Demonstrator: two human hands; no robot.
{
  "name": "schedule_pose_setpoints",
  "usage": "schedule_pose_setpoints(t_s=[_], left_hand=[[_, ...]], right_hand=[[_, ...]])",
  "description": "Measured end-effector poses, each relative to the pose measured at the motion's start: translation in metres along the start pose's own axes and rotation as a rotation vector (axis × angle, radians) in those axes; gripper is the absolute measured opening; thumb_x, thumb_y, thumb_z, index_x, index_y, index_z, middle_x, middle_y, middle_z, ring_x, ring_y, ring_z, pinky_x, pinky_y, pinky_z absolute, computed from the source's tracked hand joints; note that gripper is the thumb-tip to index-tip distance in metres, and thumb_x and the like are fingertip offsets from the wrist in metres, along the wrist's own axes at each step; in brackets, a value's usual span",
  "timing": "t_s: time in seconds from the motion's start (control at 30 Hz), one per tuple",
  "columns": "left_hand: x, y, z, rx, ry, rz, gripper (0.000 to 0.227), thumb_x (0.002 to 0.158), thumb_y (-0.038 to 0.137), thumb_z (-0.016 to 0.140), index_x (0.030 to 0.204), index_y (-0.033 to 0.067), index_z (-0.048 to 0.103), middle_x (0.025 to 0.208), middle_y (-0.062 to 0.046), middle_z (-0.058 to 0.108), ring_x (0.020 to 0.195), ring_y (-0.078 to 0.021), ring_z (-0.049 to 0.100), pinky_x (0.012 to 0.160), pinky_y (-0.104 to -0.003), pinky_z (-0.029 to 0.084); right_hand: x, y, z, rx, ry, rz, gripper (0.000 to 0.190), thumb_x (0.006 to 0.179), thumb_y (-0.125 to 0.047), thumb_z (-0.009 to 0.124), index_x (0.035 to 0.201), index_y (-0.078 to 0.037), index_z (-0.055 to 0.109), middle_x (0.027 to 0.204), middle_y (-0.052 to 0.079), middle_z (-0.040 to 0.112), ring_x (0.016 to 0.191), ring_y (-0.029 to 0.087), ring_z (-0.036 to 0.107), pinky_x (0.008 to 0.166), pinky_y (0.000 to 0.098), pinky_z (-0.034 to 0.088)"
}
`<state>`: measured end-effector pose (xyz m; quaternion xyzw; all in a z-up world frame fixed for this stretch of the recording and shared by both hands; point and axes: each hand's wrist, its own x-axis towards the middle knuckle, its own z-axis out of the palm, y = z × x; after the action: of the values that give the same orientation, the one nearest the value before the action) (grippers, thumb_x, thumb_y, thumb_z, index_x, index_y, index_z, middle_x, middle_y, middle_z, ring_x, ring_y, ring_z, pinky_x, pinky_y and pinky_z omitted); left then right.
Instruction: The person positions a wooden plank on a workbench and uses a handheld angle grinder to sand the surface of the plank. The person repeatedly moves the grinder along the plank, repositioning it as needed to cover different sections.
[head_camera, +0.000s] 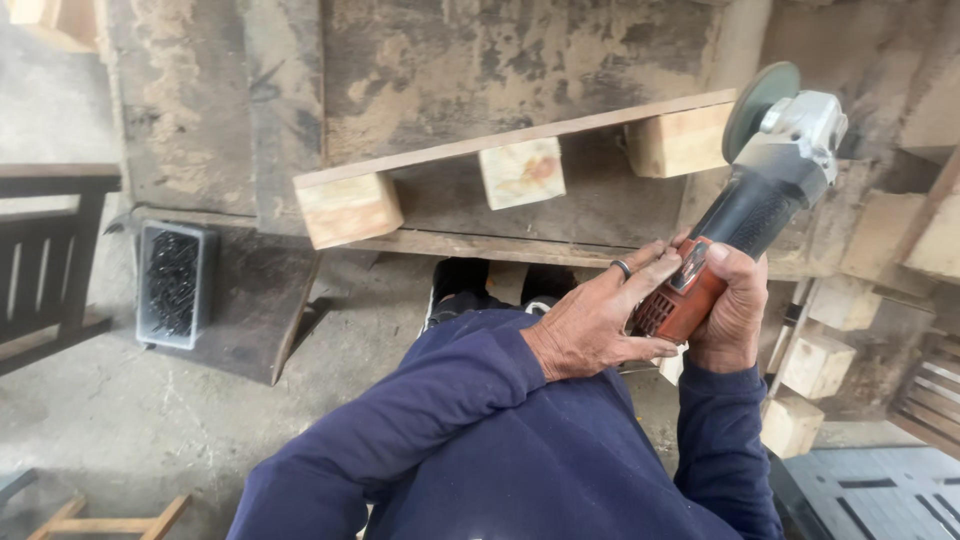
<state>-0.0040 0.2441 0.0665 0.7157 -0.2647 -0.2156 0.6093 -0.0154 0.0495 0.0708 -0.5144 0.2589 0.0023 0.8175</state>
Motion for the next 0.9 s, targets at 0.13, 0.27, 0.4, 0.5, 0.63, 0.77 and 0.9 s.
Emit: schedule_pose_setpoints(t_s=[0.13,0.27,0.4,0.5,0.63,0.77,0.9], left_hand=[[0.016,-0.009,0.018,0.137,-0.044,0.119,0.085,0.090,0.043,0.078,0.154,0.0040,0.038,0.162,-0.021,0.038,0.135,-0.0381,0.056,0.109,-0.043,0.054],[0.027,-0.013,0.031,0.148,0.005,0.276,0.072,0.094,0.037,0.076,0.152,0.0107,0.044,0.159,-0.017,0.042,0.138,-0.0351,0.056,0.112,-0.041,0.055],[0.043,-0.011,0.045,0.096,0.002,0.193,0.068,0.090,0.032,0.081,0.148,0.0136,0.049,0.152,-0.013,0.048,0.134,-0.0330,0.057,0.112,-0.042,0.052],[0.056,-0.009,0.059,0.076,0.000,0.132,0.070,0.085,0.029,0.082,0.146,0.0136,0.050,0.151,-0.012,0.048,0.135,-0.0332,0.055,0.113,-0.042,0.050],[0.071,-0.011,0.073,0.043,0.017,0.109,0.070,0.083,0.029,0.085,0.142,0.0139,0.052,0.151,-0.011,0.048,0.137,-0.0325,0.054,0.115,-0.042,0.050],[0.090,-0.032,0.065,-0.138,0.031,0.115,0.079,0.076,0.039,0.090,0.142,0.0123,0.054,0.150,-0.009,0.054,0.142,-0.0313,0.056,0.121,-0.044,0.047],[0.133,-0.075,0.043,0.316,0.259,-0.114,0.098,0.078,0.064,0.081,0.149,0.0047,0.049,0.158,-0.020,0.044,0.151,-0.0396,0.039,0.128,-0.055,0.031]], right_hand=[[0.003,-0.007,-0.019,0.090,0.080,0.054,0.044,0.090,-0.026,0.071,0.116,0.008,0.063,0.097,0.016,0.069,0.079,0.023,0.069,0.074,0.0337,0.061],[0.008,-0.011,-0.039,0.114,0.108,0.070,0.047,0.090,-0.030,0.071,0.114,0.009,0.064,0.095,0.019,0.069,0.077,0.024,0.068,0.072,0.0333,0.060],[0.022,-0.017,-0.059,0.125,0.089,0.071,0.047,0.088,-0.031,0.070,0.115,0.008,0.064,0.096,0.019,0.068,0.078,0.024,0.068,0.072,0.0340,0.060],[0.031,-0.021,-0.072,0.104,0.098,0.069,0.048,0.088,-0.031,0.070,0.115,0.008,0.063,0.097,0.020,0.068,0.082,0.024,0.069,0.075,0.0340,0.060],[0.042,-0.024,-0.086,0.132,0.068,0.084,0.048,0.088,-0.032,0.070,0.115,0.008,0.063,0.096,0.019,0.068,0.082,0.024,0.068,0.075,0.0344,0.060],[0.047,-0.029,-0.102,0.167,0.120,0.107,0.048,0.088,-0.031,0.070,0.116,0.007,0.064,0.098,0.018,0.069,0.084,0.025,0.069,0.079,0.0353,0.061],[0.041,-0.032,-0.117,0.146,0.095,0.121,0.046,0.088,-0.030,0.068,0.116,0.006,0.063,0.095,0.017,0.069,0.083,0.026,0.069,0.078,0.0368,0.061]])
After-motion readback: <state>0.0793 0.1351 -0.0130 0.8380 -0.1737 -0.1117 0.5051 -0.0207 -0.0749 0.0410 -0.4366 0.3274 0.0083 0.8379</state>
